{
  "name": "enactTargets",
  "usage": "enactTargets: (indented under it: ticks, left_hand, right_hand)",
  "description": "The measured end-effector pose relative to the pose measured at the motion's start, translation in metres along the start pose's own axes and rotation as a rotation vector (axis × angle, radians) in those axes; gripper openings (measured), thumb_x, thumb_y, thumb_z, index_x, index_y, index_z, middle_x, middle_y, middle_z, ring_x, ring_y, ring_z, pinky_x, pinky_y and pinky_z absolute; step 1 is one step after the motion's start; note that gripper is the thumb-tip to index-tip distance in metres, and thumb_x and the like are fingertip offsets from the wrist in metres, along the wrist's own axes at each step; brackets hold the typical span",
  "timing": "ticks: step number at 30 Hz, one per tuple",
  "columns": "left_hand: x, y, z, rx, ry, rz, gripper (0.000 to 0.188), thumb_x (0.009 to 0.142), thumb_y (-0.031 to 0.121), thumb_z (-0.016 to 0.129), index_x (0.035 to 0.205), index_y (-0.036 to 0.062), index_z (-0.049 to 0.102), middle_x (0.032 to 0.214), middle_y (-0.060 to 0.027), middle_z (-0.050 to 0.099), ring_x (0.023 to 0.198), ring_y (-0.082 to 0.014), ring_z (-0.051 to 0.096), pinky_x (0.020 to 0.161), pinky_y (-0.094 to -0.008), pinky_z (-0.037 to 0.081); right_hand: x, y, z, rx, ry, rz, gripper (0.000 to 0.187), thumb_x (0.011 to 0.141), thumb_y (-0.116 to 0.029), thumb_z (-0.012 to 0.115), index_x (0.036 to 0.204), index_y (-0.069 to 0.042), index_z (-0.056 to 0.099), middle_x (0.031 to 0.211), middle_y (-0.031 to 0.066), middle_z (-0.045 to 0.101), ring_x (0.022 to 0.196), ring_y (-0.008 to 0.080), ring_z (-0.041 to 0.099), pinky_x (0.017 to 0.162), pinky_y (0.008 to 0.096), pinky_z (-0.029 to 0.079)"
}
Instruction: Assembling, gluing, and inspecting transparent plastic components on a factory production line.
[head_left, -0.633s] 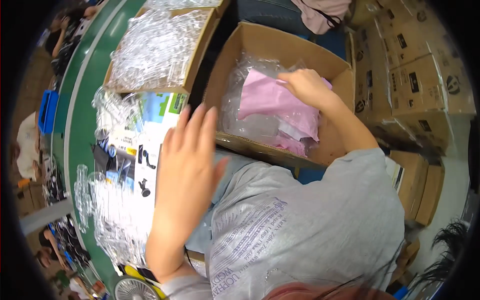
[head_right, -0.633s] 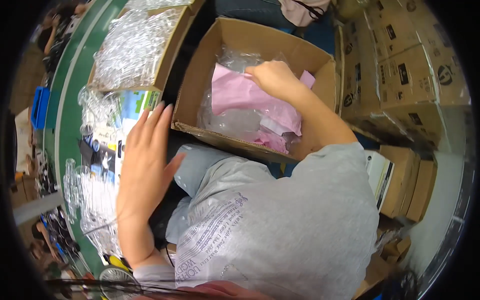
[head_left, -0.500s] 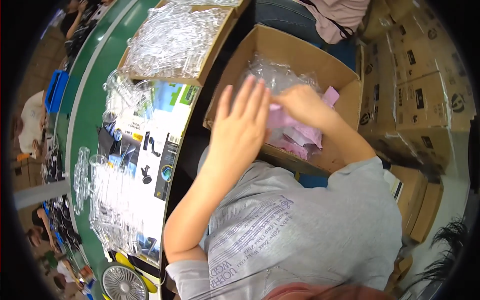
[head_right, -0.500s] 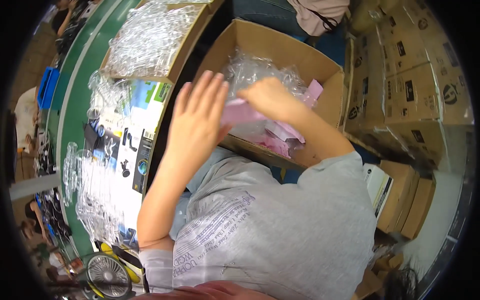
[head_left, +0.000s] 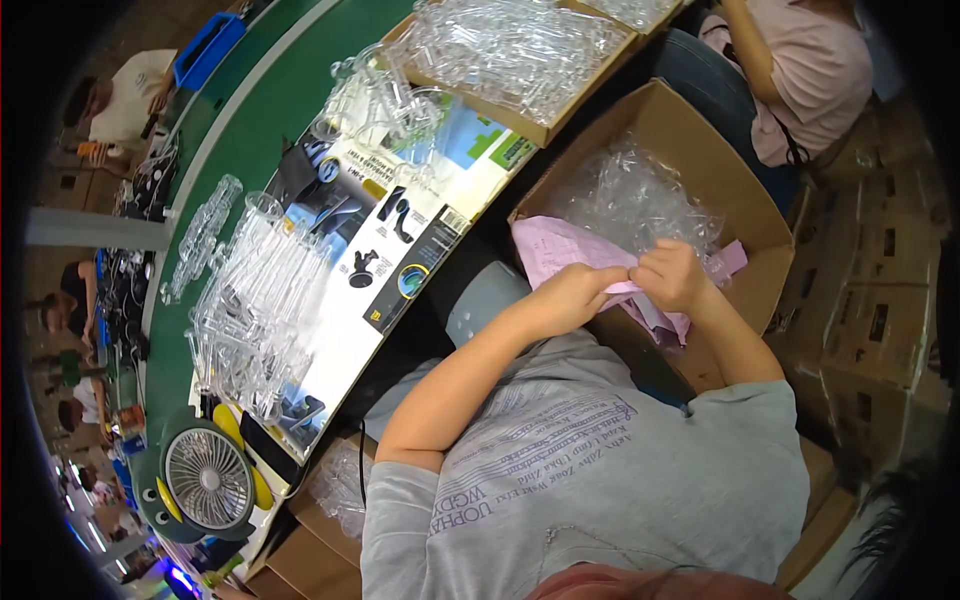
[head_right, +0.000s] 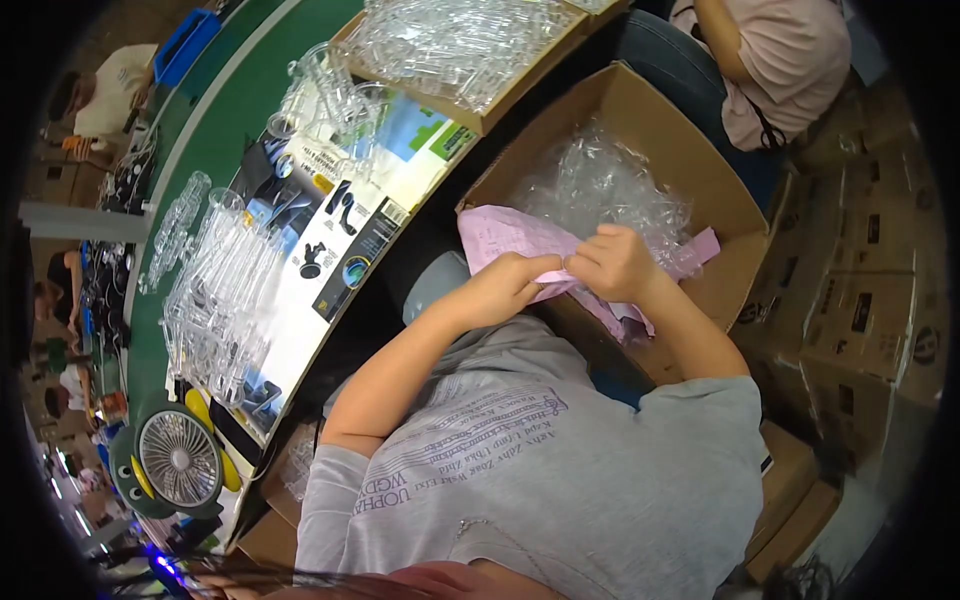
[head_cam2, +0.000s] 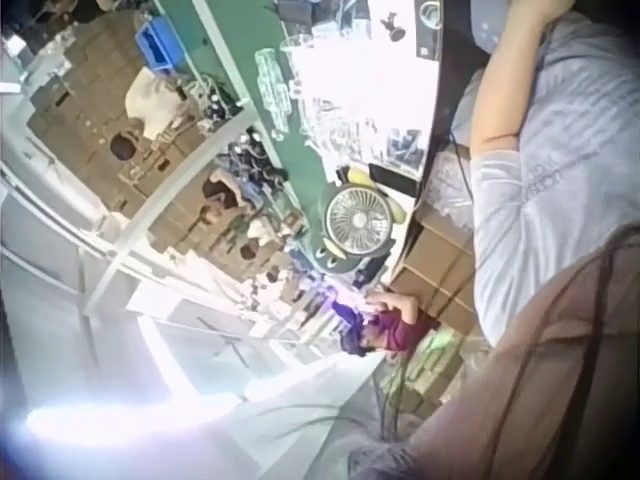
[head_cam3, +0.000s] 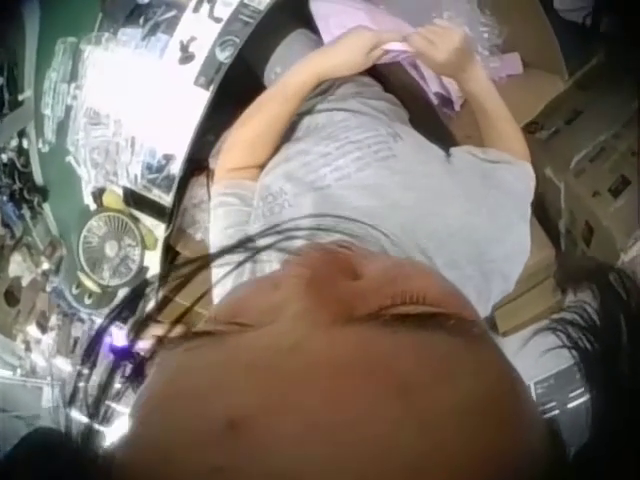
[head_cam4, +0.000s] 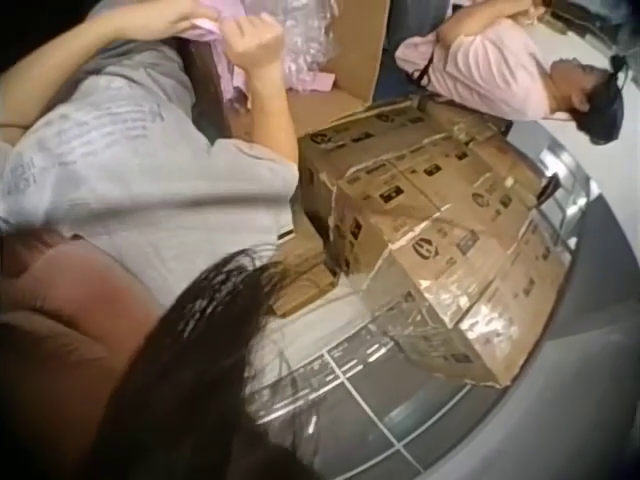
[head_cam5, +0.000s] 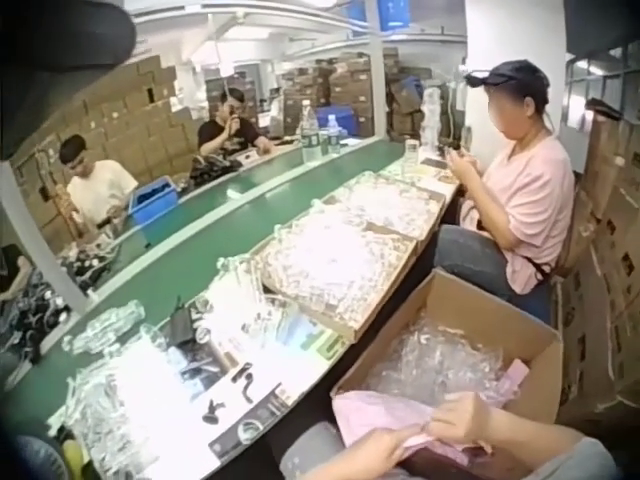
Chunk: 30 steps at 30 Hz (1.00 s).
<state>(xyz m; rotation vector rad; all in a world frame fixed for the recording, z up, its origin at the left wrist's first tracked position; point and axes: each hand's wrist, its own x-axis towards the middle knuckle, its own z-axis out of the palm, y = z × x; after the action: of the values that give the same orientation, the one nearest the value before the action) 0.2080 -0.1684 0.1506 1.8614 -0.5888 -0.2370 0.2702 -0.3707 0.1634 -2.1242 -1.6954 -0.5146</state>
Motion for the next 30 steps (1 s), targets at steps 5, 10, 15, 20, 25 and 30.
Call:
enactTargets:
  ticks: [5, 10, 15, 20, 25, 30]
  left_hand:
    - [-0.01, 0.02, -0.004, -0.178, -0.039, -0.017, 0.026, 0.08, -0.001, 0.048, 0.103, 0.0067, 0.058, 0.074, -0.0219, 0.058, 0.068, -0.0363, 0.059, 0.062, -0.0384, 0.045]
    - [-0.021, 0.025, 0.003, -0.2, 0.17, 0.167, 0.026, 0.076, -0.003, 0.045, 0.096, 0.0058, 0.058, 0.069, -0.0176, 0.056, 0.062, -0.0324, 0.058, 0.058, -0.0365, 0.044]
    - [-0.049, 0.016, -0.046, -0.156, 0.424, -0.025, 0.01, 0.082, 0.002, 0.046, 0.09, 0.0015, 0.052, 0.069, -0.0194, 0.049, 0.06, -0.0327, 0.052, 0.056, -0.0353, 0.042]
    - [-0.07, 0.014, -0.056, 0.017, 0.606, -0.216, 0.009, 0.09, 0.007, 0.046, 0.09, 0.0012, 0.053, 0.064, -0.0143, 0.043, 0.055, -0.0187, 0.042, 0.053, -0.0303, 0.037]
    - [-0.086, -0.004, -0.056, -0.043, 0.84, -0.307, 0.017, 0.094, 0.012, 0.046, 0.089, -0.0016, 0.054, 0.068, -0.0026, 0.045, 0.065, -0.0094, 0.042, 0.058, -0.0256, 0.035]
    - [-0.112, -0.002, -0.065, -0.117, 1.112, -0.29, 0.027, 0.096, 0.013, 0.043, 0.109, -0.0069, 0.057, 0.092, -0.0074, 0.062, 0.084, -0.0115, 0.054, 0.078, -0.0241, 0.042]
  right_hand:
    - [0.017, -0.005, -0.018, 0.007, -0.006, -0.083, 0.011, 0.058, -0.015, 0.059, 0.066, -0.01, 0.053, 0.055, -0.0008, 0.035, 0.047, 0.0149, 0.042, 0.045, 0.0283, 0.031]
    - [0.039, -0.013, -0.042, -0.036, -0.01, -0.119, 0.014, 0.057, -0.017, 0.061, 0.065, -0.01, 0.053, 0.055, 0.0004, 0.04, 0.047, 0.0169, 0.042, 0.045, 0.0293, 0.032]
    - [0.055, -0.005, -0.045, 0.414, -0.166, 0.358, 0.014, 0.079, -0.017, 0.062, 0.07, -0.007, 0.057, 0.063, 0.0077, 0.056, 0.053, 0.0262, 0.052, 0.05, 0.0349, 0.039]
    - [0.052, 0.024, -0.026, 0.416, -0.237, 0.563, 0.016, 0.083, -0.019, 0.059, 0.076, -0.004, 0.059, 0.067, 0.01, 0.058, 0.06, 0.0285, 0.057, 0.056, 0.036, 0.043]
    - [-0.006, 0.104, -0.012, -0.035, -0.086, 0.949, 0.028, 0.088, -0.033, 0.054, 0.081, -0.006, 0.059, 0.074, 0.0154, 0.062, 0.069, 0.0348, 0.061, 0.06, 0.0425, 0.046]
    - [-0.12, 0.143, 0.027, -0.45, -0.357, 1.174, 0.033, 0.089, -0.038, 0.05, 0.084, -0.007, 0.062, 0.079, 0.0188, 0.065, 0.078, 0.038, 0.063, 0.067, 0.0474, 0.049]
